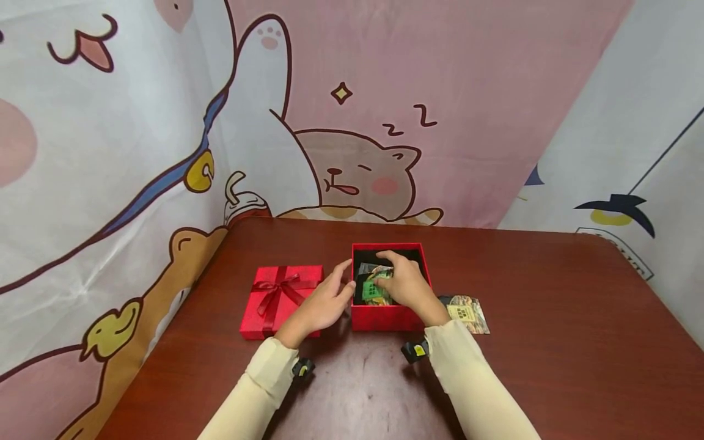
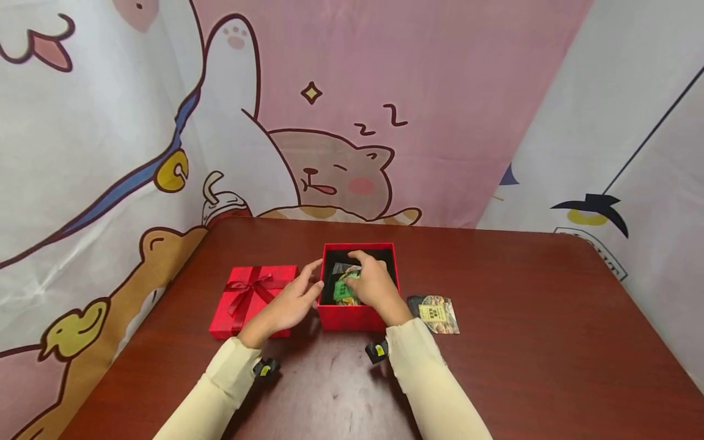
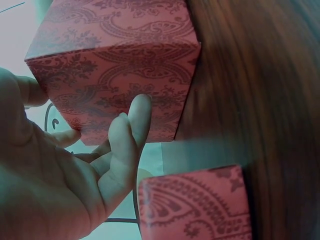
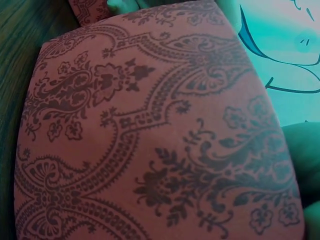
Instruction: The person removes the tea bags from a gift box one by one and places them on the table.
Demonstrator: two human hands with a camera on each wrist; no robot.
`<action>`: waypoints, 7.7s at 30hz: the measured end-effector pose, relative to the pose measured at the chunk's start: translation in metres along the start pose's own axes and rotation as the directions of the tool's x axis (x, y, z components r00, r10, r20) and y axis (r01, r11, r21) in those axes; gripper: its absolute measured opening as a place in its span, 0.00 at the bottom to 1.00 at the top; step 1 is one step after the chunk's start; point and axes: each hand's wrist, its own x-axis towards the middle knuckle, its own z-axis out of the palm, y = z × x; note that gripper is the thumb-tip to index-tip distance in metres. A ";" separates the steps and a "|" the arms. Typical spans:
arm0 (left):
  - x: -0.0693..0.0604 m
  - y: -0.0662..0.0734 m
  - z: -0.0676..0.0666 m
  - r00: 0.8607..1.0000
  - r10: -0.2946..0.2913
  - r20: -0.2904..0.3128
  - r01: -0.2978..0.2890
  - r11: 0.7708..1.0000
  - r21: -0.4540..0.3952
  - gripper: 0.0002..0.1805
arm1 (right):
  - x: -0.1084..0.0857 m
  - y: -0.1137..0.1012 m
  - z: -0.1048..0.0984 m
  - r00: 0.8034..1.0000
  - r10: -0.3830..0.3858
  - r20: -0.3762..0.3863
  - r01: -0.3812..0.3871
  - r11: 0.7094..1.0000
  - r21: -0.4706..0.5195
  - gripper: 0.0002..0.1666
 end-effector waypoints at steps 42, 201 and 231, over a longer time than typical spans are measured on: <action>0.000 0.001 0.003 0.999 -0.004 -0.036 0.005 1.000 0.024 0.32 | -0.040 0.027 -0.064 0.990 -0.053 -0.130 0.071 0.988 0.140 0.13; 0.003 0.003 0.009 0.997 -0.032 -0.073 0.039 0.995 0.097 0.32 | -0.079 0.084 -0.097 0.956 -0.028 -0.293 0.111 0.956 0.271 0.29; 0.001 -0.002 0.010 0.995 -0.051 -0.081 0.058 0.994 0.095 0.31 | -0.056 0.044 -0.075 0.973 -0.067 -0.222 0.119 0.966 0.230 0.29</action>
